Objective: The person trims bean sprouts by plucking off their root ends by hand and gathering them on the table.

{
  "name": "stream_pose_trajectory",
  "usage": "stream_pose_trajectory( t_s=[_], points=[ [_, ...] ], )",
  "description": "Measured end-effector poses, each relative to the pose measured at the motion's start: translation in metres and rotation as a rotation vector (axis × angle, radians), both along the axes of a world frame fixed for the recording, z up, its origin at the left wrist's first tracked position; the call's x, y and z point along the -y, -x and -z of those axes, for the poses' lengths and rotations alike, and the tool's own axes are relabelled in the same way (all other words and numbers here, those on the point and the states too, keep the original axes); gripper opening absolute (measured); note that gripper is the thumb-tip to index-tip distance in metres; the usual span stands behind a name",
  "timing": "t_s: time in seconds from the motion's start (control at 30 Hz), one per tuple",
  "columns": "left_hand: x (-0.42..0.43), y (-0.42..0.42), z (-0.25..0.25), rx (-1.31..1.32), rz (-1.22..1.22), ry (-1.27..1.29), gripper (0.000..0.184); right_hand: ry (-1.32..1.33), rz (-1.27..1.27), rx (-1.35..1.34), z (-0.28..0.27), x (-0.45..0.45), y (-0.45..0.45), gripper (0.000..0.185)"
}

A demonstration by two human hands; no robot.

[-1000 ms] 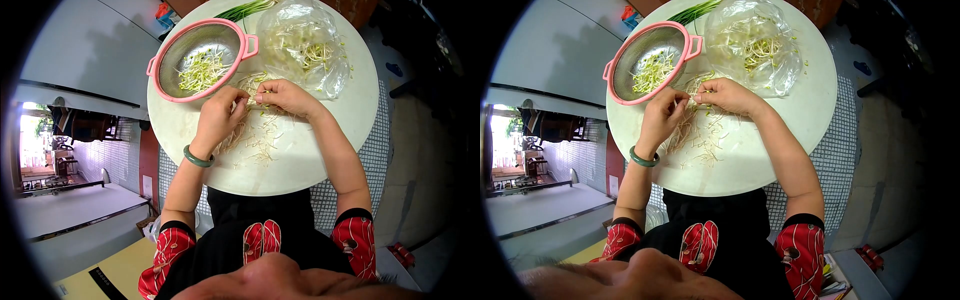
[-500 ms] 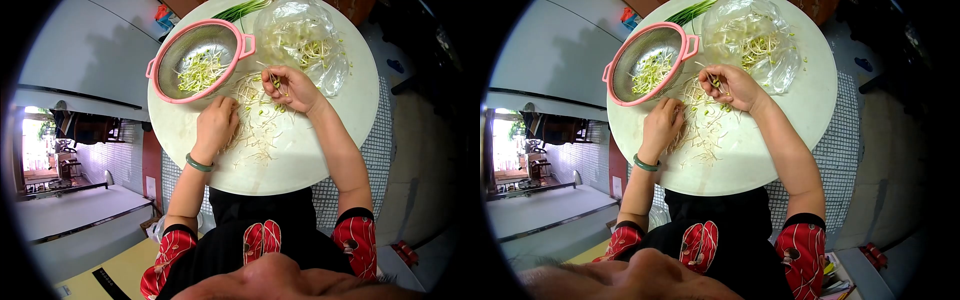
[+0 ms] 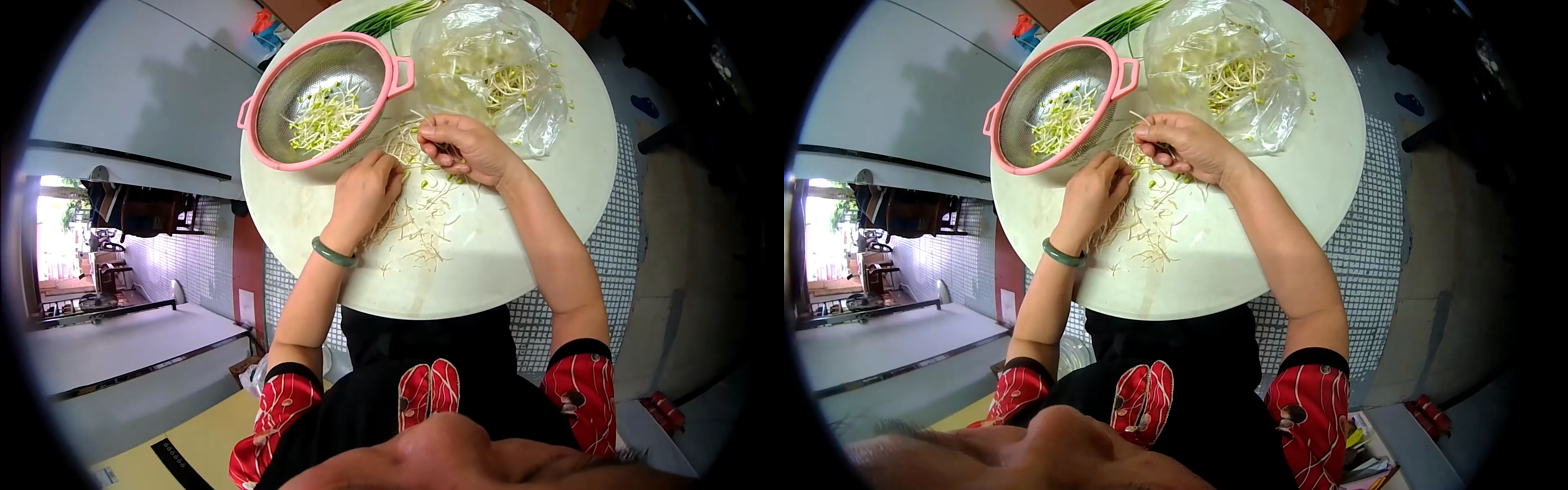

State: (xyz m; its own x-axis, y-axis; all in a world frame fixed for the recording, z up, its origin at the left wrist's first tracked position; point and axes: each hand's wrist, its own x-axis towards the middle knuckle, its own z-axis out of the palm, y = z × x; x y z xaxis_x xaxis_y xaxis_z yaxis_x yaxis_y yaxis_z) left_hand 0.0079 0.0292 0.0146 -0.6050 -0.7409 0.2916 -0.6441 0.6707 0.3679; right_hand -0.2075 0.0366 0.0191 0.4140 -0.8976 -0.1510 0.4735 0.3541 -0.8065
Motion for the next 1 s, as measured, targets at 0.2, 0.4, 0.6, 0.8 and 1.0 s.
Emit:
stream_pose_trajectory(
  t_s=[0.2, 0.4, 0.6, 0.8, 1.0],
  points=[
    [-0.0014, 0.0022, -0.0042, -0.097, -0.073, -0.085, 0.008, -0.014, 0.001, -0.033, 0.0007, -0.0002, -0.0022, 0.016],
    [-0.0040, 0.0027, -0.0034, -0.079, -0.057, -0.020, 0.010, -0.012, -0.001, -0.025, -0.0008, -0.0007, -0.0028, 0.015],
    [-0.0022, 0.0028, -0.0009, -0.006, -0.009, -0.012, 0.012, -0.003, -0.007, -0.035, -0.0013, -0.0005, -0.0026, 0.016],
    [-0.0020, 0.0003, -0.0025, -0.001, 0.014, -0.032, 0.012, -0.005, 0.007, -0.051, -0.0013, -0.0010, -0.0030, 0.017],
    [-0.0009, -0.0011, -0.0002, -0.068, 0.038, -0.026, 0.012, 0.003, 0.006, -0.058, -0.0013, -0.0011, -0.0033, 0.017]
  ],
)
